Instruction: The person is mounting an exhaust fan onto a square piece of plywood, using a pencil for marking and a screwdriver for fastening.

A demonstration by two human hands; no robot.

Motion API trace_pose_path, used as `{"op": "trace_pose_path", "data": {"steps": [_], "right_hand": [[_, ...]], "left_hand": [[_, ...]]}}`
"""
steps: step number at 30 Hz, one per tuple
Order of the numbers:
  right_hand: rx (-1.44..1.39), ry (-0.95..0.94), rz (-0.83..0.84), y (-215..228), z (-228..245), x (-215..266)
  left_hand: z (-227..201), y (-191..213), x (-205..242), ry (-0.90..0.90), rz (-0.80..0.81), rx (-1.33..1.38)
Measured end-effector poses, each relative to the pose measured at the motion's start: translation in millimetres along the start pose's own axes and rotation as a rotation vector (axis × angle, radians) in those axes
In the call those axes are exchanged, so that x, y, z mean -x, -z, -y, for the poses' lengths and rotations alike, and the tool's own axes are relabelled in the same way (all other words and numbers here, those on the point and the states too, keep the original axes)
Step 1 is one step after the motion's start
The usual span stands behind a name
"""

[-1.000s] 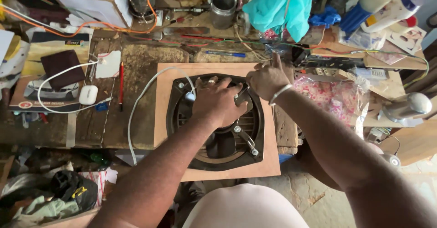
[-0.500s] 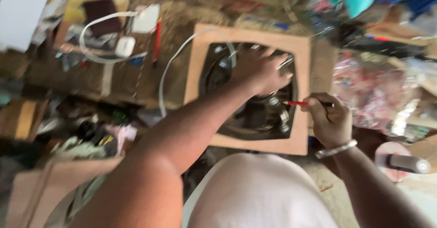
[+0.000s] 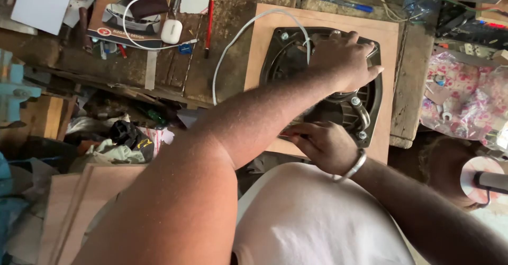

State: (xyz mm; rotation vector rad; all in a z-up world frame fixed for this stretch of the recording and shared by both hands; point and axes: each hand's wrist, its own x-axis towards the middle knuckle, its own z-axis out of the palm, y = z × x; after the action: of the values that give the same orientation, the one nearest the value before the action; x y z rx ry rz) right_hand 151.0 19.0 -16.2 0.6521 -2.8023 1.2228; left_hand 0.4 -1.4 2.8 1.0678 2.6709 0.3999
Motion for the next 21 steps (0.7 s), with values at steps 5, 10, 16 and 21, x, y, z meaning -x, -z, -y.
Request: {"op": "trace_pose_path", "data": {"steps": [5, 10, 16, 21], "right_hand": [[0.122, -0.181, 0.077, -30.2, -15.9, -11.0], [0.187, -0.108, 0.061, -52.1, -31.2, -14.4], [0.115, -0.28, 0.104, -56.3, 0.4, -41.2], [0.409, 0.15, 0.075, -59.7, 9.2, -32.3]], "left_hand": [[2.4, -1.2, -0.9, -0.01, 0.002, 0.038], [4.8, 2.2, 0.3, -0.028, 0.031, 0.039], [7.1, -7.8, -4.6, -0.053, 0.015, 0.026], [6.4, -16.8, -10.2, -0.062, -0.019, 0.049]]}}
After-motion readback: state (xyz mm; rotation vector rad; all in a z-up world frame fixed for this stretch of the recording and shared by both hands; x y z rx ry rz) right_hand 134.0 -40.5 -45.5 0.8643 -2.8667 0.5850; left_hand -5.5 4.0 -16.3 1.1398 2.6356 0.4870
